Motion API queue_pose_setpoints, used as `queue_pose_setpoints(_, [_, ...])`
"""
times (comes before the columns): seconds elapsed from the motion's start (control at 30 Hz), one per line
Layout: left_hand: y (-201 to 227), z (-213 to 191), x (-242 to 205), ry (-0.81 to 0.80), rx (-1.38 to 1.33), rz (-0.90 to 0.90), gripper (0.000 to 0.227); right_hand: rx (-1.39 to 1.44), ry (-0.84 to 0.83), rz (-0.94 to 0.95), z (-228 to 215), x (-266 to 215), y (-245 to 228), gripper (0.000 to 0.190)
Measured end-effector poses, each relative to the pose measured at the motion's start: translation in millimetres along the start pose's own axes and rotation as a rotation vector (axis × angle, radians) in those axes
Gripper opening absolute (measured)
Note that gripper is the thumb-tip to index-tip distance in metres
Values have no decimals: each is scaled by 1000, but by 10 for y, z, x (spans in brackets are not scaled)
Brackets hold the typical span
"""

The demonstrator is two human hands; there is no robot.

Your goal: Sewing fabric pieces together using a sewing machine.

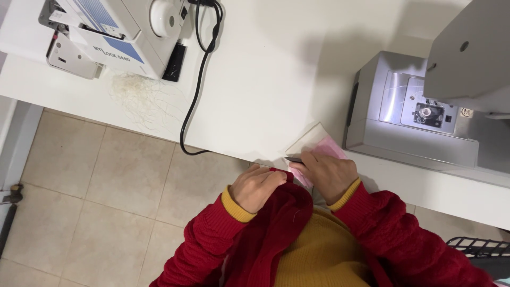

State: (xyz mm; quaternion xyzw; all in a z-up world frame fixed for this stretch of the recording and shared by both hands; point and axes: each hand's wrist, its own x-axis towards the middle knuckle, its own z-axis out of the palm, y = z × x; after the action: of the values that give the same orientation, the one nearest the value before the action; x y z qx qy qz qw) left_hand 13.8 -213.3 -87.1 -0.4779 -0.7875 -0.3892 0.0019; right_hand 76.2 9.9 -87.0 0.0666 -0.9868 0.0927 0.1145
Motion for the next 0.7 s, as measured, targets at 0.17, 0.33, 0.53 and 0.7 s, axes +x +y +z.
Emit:
queue_pose_setpoints(0.17, [-496,-198,-189,97,222,16,14,80,92,38,-207,-47,18,33])
queue_pose_setpoints(0.33, [-959,-1047,-269,148,496,-218,28,179,117,-82,-308,-220,30,68])
queue_pose_setpoints(0.53, [-913,-1346,-98,152,839,-360,58,126,130,-26,-225,-553,24,54])
queue_pose_setpoints(0.7, [-458,-924,236,128,1003,-319,74,536,248,225,-285,-965,249,43])
